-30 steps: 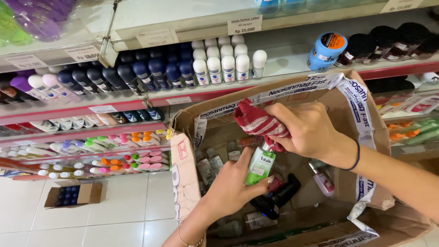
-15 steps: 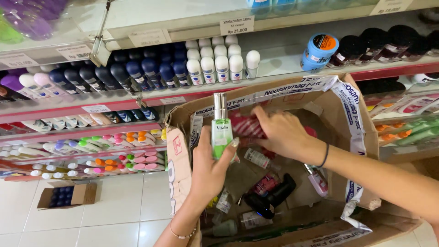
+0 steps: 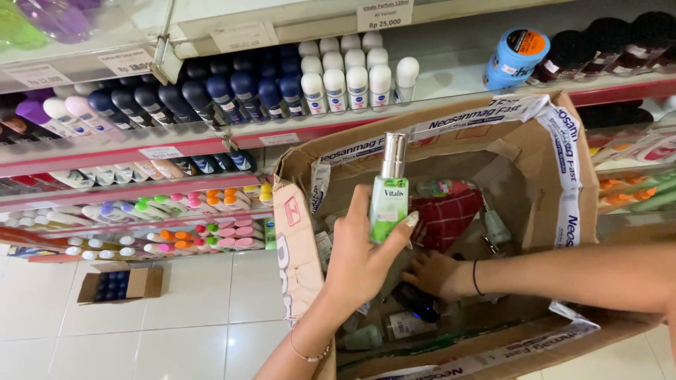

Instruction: Scanning and organizing perfume bottles on store shelves.

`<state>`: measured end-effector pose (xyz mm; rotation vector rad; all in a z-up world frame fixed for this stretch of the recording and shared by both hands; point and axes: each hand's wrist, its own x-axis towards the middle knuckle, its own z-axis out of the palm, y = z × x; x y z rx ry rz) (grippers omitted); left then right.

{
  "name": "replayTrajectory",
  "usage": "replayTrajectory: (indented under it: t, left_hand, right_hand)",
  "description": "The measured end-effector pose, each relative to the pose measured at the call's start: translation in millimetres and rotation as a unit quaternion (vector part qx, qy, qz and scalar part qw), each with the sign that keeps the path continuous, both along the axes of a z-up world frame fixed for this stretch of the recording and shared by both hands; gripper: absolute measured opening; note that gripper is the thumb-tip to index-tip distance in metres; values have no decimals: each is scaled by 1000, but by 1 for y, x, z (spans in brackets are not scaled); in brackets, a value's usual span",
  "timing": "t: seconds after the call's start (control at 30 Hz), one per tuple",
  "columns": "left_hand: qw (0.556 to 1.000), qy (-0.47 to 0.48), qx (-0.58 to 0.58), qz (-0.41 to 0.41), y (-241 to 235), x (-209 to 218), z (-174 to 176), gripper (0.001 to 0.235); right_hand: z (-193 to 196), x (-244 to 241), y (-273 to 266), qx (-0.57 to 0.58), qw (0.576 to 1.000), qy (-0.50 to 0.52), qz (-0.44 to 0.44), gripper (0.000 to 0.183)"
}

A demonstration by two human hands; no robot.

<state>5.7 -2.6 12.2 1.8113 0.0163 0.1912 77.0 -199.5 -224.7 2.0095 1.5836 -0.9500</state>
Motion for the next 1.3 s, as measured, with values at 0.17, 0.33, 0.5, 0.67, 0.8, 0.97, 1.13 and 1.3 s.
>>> replayTrajectory:
  t: [0.17, 0.33, 0.5, 0.67, 0.8, 0.97, 1.13, 1.3]
  left_hand:
    - [999, -38, 4, -19, -3, -3, 1, 32]
    - [999, -27, 8, -24, -3, 1, 1, 33]
    - [1000, -15, -10, -25, -2, 6, -1, 32]
    - [999, -51, 8, 2, 4, 14, -13, 32]
    - [993, -38, -114, -10, 5, 18, -21, 24]
    - [983, -66, -169, -23, 2, 15, -19, 20]
    - [969, -72, -238, -18, 6, 21, -29, 28]
    - [958, -95, -271, 14, 16, 22, -29, 36]
  right_hand:
    - [15, -2, 1, 1, 1000, -9, 14, 89]
    - [-20, -9, -9, 45, 998, -27, 37, 65]
    - [18, -10, 7, 60, 998, 8, -20, 54]
    - [56, -6, 27, 3, 990, 72, -118, 69]
    - [-14, -7, 7, 8, 999, 36, -9, 80]
    - [-94, -6, -7, 41, 999, 6, -20, 62]
    - [31, -10, 26, 22, 997, 67, -39, 93]
    - [117, -8, 38, 22, 997, 71, 23, 57]
